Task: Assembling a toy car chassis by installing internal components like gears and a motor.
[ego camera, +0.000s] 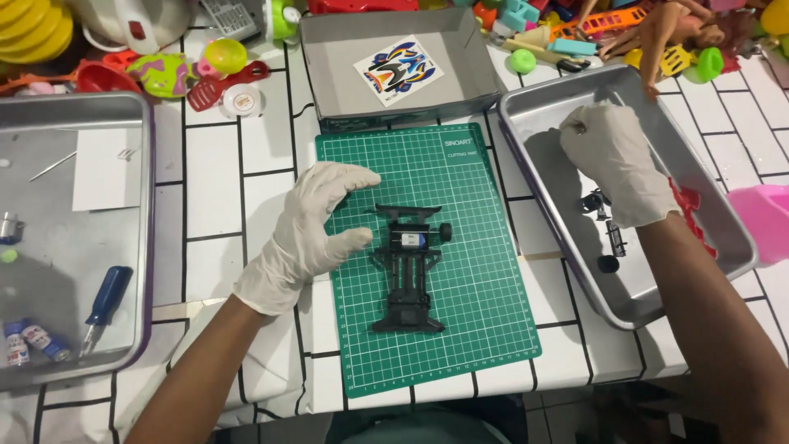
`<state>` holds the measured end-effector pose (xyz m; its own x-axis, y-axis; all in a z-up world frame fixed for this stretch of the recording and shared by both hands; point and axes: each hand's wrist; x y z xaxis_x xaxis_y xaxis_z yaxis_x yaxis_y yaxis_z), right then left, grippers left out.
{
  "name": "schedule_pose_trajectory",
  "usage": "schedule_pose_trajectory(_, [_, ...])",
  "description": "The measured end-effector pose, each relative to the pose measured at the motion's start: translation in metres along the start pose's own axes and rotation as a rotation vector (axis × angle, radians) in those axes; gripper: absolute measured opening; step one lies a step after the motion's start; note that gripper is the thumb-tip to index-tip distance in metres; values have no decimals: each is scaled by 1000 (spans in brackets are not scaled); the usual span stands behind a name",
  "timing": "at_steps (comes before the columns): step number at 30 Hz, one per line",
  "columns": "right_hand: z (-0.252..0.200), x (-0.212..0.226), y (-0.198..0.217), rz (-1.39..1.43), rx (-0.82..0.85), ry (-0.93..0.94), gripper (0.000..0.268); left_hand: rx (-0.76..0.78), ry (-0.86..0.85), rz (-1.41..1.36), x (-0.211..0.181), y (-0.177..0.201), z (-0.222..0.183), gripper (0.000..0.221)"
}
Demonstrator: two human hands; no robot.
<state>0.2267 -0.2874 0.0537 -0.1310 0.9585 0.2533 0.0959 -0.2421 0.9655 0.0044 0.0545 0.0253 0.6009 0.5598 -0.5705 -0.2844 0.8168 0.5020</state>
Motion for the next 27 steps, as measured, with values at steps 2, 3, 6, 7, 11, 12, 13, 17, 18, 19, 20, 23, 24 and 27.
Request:
schedule_pose_trajectory(2, [-10,2,3,80,-111,144,26,-72,-84,74,-7,-2,3,58])
schedule_pose_trajectory(3, [-15,3,5,160,-228,283,21,-143,-176,145,-10,-4,5,41])
schedule_pose_trajectory(6, [-85,63,17,241,-390,581,20,-183,-319,233,-18,-17,0,17])
schedule_pose_trajectory(7, [-106,77,9,240,-383,580,20,-182,-313,231,-23,-23,-2,17])
schedule_pose_trajectory(11, [-167,118,-30,671,-240,730,48,-240,-297,234,-24,-49,-30,36])
schedule_pose_trajectory(12, [-176,125,-41,698,-277,686,49,-241,-263,312,-20,-57,-40,50])
schedule_pose_trajectory(13, [-179,128,-41,700,-274,686,49,-240,-261,314,-20,-57,-40,50])
schedule_pose_trajectory(17, [-182,134,-46,1036,16,515,46,-267,-207,201,-21,-56,-37,38])
schedule_pose_trajectory(18, [-180,133,-49,1065,24,541,47,-270,-203,200,-22,-55,-35,37])
schedule_pose_trajectory(19, [-180,131,-49,1068,25,542,47,-268,-203,202,-24,-51,-31,37])
schedule_pose_trajectory(20, [-179,129,-49,1058,60,549,45,-252,-169,115,-26,-48,-27,30])
schedule_pose_trajectory(23, [-175,122,-46,1061,167,579,42,-241,-66,-7,-32,-42,-19,21])
schedule_pose_trajectory(24, [-173,121,-45,1074,231,604,41,-245,-5,-43,-34,-39,-16,19])
schedule_pose_trajectory(27, [-159,98,-55,997,52,600,34,-163,114,-106,-27,-29,-9,18])
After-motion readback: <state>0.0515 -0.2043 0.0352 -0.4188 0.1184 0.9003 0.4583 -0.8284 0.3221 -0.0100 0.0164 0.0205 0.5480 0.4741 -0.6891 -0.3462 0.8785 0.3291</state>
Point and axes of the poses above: each hand's wrist, its own z-axis towards the middle knuckle, its own y-axis out of the back of the hand, x = y × z, and after that the axes turned 6 degrees about -y, right-handed
